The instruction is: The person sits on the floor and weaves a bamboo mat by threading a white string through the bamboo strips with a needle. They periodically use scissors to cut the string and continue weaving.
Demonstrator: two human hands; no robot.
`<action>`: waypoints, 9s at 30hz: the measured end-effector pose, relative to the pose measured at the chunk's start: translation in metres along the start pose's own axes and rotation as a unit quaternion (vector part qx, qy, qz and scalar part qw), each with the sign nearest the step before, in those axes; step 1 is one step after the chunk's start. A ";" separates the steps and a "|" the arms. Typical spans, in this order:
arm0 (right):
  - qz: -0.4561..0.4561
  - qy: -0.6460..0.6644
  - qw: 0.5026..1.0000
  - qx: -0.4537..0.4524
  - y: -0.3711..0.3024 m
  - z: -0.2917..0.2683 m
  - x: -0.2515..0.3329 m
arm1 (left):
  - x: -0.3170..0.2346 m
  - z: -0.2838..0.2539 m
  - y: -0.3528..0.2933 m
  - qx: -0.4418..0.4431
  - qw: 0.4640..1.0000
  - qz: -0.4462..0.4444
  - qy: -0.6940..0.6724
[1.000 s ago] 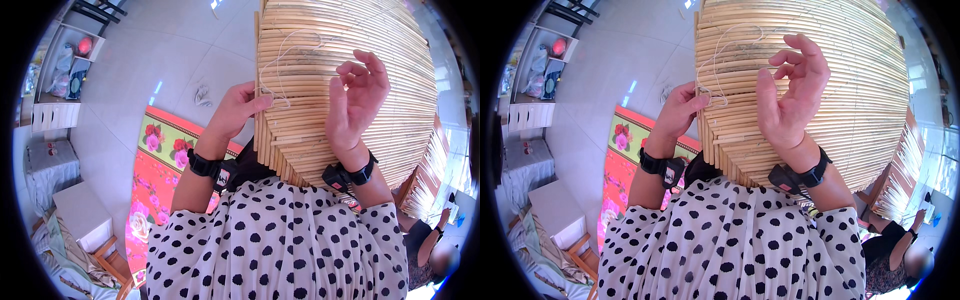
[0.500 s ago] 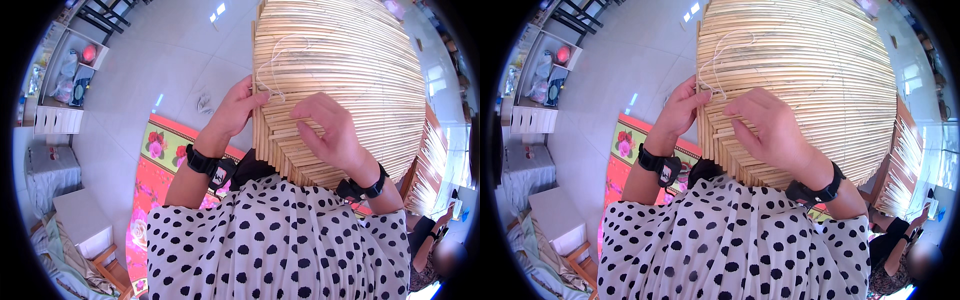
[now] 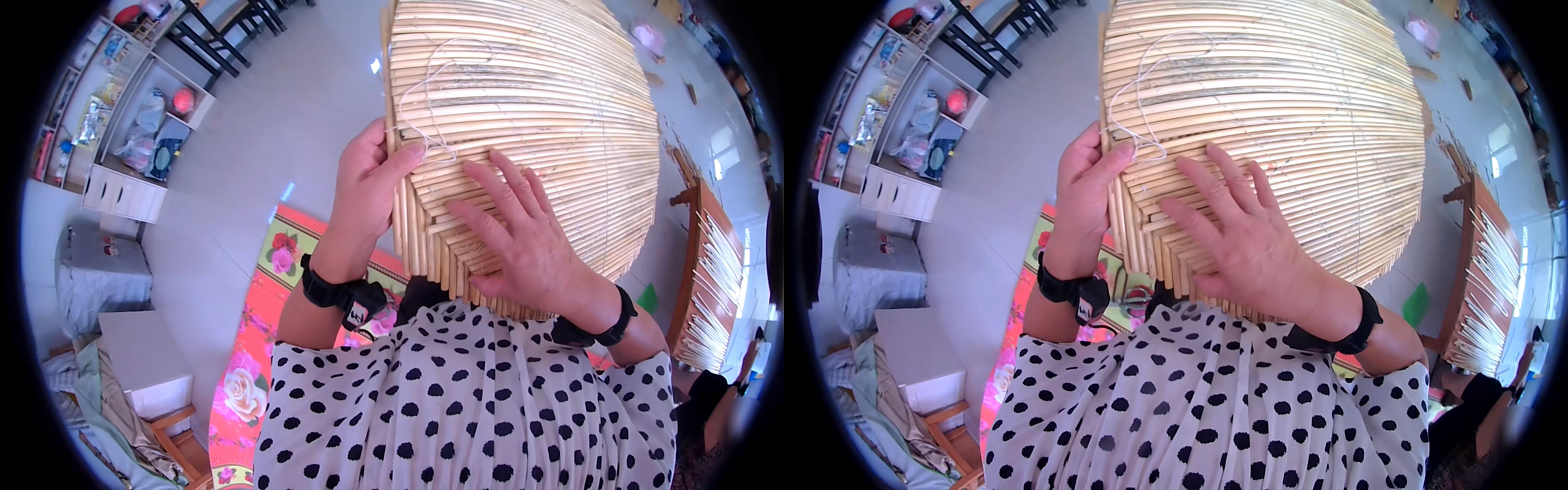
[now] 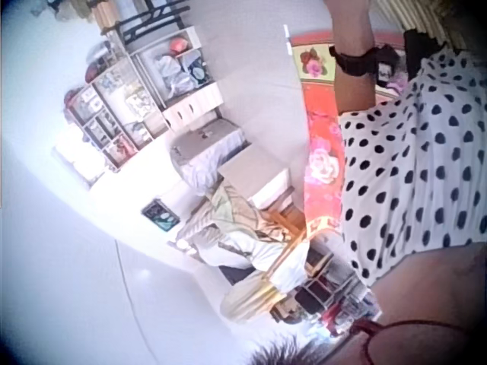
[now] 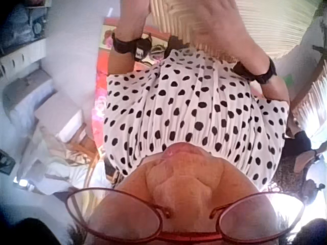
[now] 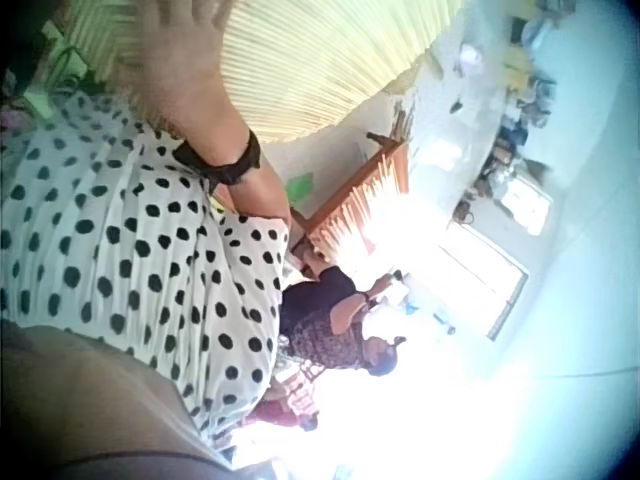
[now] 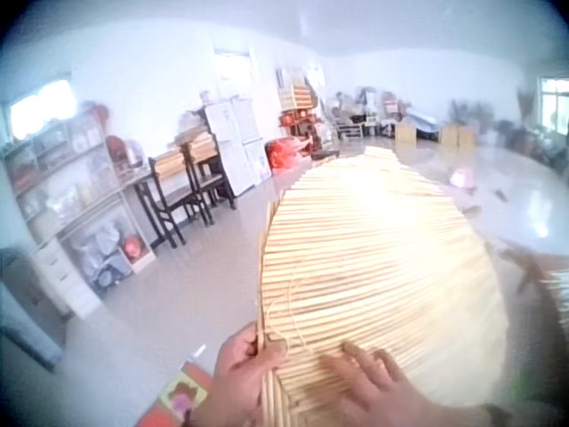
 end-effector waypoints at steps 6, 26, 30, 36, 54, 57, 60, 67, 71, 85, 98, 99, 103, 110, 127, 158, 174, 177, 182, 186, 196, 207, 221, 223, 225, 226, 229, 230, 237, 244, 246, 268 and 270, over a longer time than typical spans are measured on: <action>-0.086 -0.021 0.996 -0.021 0.024 -0.046 0.014 | -0.062 0.004 -0.002 -0.065 0.995 0.063 0.031; -0.088 0.081 0.984 -0.129 0.055 -0.021 -0.033 | -0.059 0.022 0.050 -0.120 0.951 0.180 0.220; -0.037 0.129 0.988 -0.081 0.046 0.005 -0.052 | -0.013 0.009 0.064 -0.114 0.964 0.123 0.209; -0.022 0.148 0.988 -0.047 0.030 0.026 -0.077 | 0.033 0.008 0.076 -0.114 0.962 0.064 0.239; 0.143 0.385 0.910 -0.060 -0.030 0.009 -0.080 | 0.061 0.088 0.057 -0.024 0.894 -0.036 0.446; 0.174 0.409 0.890 -0.099 -0.043 0.006 -0.079 | 0.051 0.100 0.052 0.057 0.946 -0.063 0.313; 0.203 0.445 0.860 -0.145 -0.061 0.001 -0.077 | 0.049 0.115 0.044 0.162 0.967 -0.056 0.188; 0.389 0.303 0.841 -0.222 -0.076 -0.017 -0.086 | 0.064 0.142 0.045 0.293 0.946 -0.140 0.020; 0.413 0.257 0.837 -0.250 -0.089 -0.019 -0.099 | 0.078 0.130 0.062 0.314 0.935 -0.159 -0.031; 0.434 0.306 0.806 -0.260 -0.093 -0.018 -0.099 | 0.112 0.142 0.093 0.254 0.922 0.057 0.288; 0.435 0.305 0.809 -0.251 -0.085 -0.020 -0.097 | 0.105 0.135 0.104 0.373 0.910 -0.129 0.124; 0.435 0.308 0.809 -0.248 -0.086 -0.020 -0.097 | 0.101 0.132 0.105 0.377 0.906 -0.135 0.139; 0.429 0.314 0.810 -0.249 -0.086 -0.019 -0.099 | 0.071 0.115 0.108 0.391 0.882 -0.156 0.211; 0.384 0.328 0.826 -0.250 -0.075 -0.022 -0.091 | 0.044 0.107 0.107 0.402 0.833 -0.111 0.364; 0.303 0.443 0.765 -0.355 -0.101 0.002 -0.151 | 0.057 0.097 0.112 0.331 0.892 -0.199 0.235; 0.120 0.534 0.756 -0.358 -0.099 0.008 -0.189 | 0.063 0.129 0.117 0.312 0.868 -0.181 0.342; 0.155 0.462 0.817 -0.308 -0.100 -0.010 -0.179 | 0.039 0.208 0.127 0.341 0.660 0.151 0.652; 0.146 0.457 0.813 -0.331 -0.100 -0.013 -0.176 | 0.051 0.207 0.128 0.357 0.654 0.152 0.650; 0.210 0.516 0.710 -0.431 -0.107 -0.011 -0.181 | 0.047 0.201 0.132 0.345 0.710 0.129 0.601; 0.241 0.557 0.658 -0.446 -0.105 -0.004 -0.181 | 0.045 0.199 0.135 0.340 0.760 0.077 0.548; 0.128 0.487 0.768 -0.397 -0.074 0.003 -0.166 | 0.039 0.194 0.143 0.327 0.791 0.089 0.510; 0.158 0.553 0.731 -0.367 -0.107 0.017 -0.176 | 0.047 0.006 0.100 0.063 0.852 -0.016 0.520; 0.217 0.570 0.708 -0.356 -0.146 -0.011 -0.206 | 0.313 -0.281 -0.264 -0.022 0.598 -0.574 0.559; 0.273 0.523 0.708 -0.388 -0.137 -0.017 -0.189 | 0.328 -0.262 -0.279 -0.075 0.612 -0.554 0.560; 0.306 0.509 0.696 -0.405 -0.116 -0.015 -0.175 | 0.341 -0.256 -0.293 -0.115 0.600 -0.566 0.554; 0.313 0.512 0.692 -0.403 -0.109 -0.014 -0.173 | 0.345 -0.257 -0.304 -0.125 0.583 -0.586 0.549; 0.293 0.538 0.696 -0.375 -0.107 -0.017 -0.173 | 0.353 -0.250 -0.312 -0.165 0.558 -0.593 0.557; 0.294 0.530 0.700 -0.378 -0.111 -0.018 -0.171 | 0.343 -0.236 -0.284 -0.175 0.554 -0.593 0.558; 0.326 0.502 0.693 -0.401 -0.121 -0.019 -0.176 | 0.353 -0.212 -0.323 -0.148 0.597 -0.624 0.481; 0.334 0.478 0.702 -0.410 -0.116 -0.021 -0.167 | 0.401 -0.225 -0.348 0.002 0.648 -0.525 0.552; 0.320 0.486 0.716 -0.385 -0.107 -0.011 -0.176 | 0.394 -0.226 -0.372 -0.073 0.656 -0.599 0.454; 0.304 0.515 0.699 -0.393 -0.092 -0.013 -0.140 | 0.169 -0.083 -0.098 -0.064 0.943 -0.238 -0.226; 0.296 0.514 0.702 -0.395 -0.097 -0.010 -0.142 | 0.122 -0.042 -0.065 0.019 0.969 -0.218 -0.115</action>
Point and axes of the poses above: each hand's wrist, its own y-axis towards the middle knuckle, its own z-axis out of the palm, x = y × z, the point moved 2 cm from there along y, towards the middle knuckle, and after that the axes turned 9 degrees about x, right-handed, at the moved point
